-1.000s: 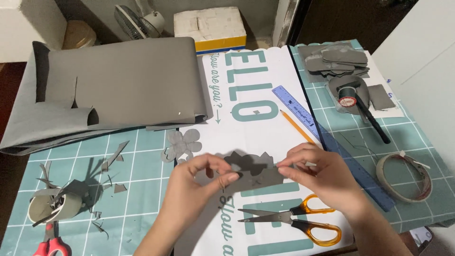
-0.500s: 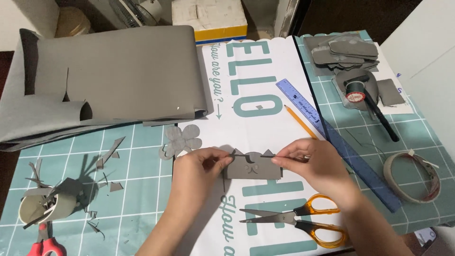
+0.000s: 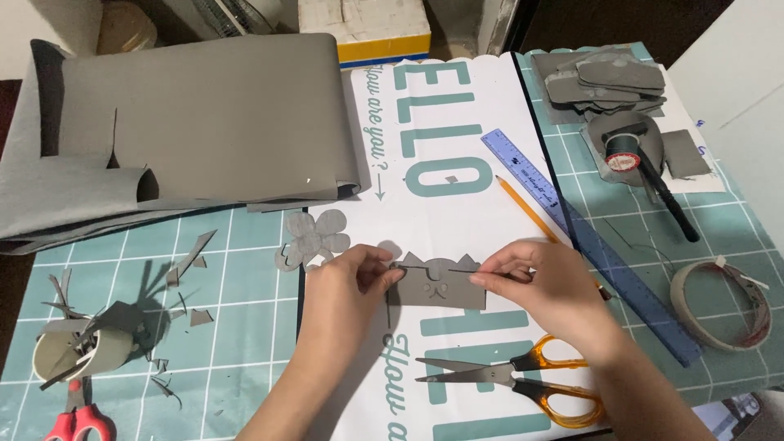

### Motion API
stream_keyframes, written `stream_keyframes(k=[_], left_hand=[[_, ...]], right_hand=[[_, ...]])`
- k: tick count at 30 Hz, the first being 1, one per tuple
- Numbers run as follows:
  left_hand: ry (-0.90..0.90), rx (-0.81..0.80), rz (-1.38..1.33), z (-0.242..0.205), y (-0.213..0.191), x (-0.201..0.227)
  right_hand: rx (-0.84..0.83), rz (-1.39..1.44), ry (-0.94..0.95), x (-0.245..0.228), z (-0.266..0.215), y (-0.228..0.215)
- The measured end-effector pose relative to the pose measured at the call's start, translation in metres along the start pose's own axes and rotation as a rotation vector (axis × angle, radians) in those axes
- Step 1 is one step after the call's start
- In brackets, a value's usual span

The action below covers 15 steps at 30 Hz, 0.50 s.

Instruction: Cutting small strips of double-sided tape and applying them to a grey material cutout for assembly.

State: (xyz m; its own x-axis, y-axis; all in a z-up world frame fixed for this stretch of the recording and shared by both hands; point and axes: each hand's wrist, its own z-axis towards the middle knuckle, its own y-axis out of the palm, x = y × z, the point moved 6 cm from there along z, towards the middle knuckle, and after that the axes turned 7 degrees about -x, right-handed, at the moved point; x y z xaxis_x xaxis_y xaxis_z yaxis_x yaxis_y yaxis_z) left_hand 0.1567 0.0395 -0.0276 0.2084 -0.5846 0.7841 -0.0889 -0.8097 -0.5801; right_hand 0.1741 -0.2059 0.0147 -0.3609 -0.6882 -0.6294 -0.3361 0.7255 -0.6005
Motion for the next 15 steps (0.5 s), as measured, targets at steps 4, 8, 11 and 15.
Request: stream_keyframes(k=[4, 8, 11, 15], left_hand=[[0.025, -0.001, 0.0, -0.0001, 0.0005, 0.0002], [-0.001, -0.02, 0.002, -0.0016, -0.0005, 0.0026], [-0.006, -0.018, 0.006, 0.0004, 0.0015, -0.0012], [0.042, -0.004, 0.023, 0.0013, 0.0025, -0.0018]], right_hand=[[0.004, -0.001, 0.012, -0.0004, 0.0009, 0.001], [-0.004, 0.012, 0.031, -0.0032, -0.0027, 0.0007], [-0.004, 0.01, 0.022, -0.0046, -0.0036, 0.0007], [0.0, 0.009, 0.028, -0.0055, -0.004, 0.0011]])
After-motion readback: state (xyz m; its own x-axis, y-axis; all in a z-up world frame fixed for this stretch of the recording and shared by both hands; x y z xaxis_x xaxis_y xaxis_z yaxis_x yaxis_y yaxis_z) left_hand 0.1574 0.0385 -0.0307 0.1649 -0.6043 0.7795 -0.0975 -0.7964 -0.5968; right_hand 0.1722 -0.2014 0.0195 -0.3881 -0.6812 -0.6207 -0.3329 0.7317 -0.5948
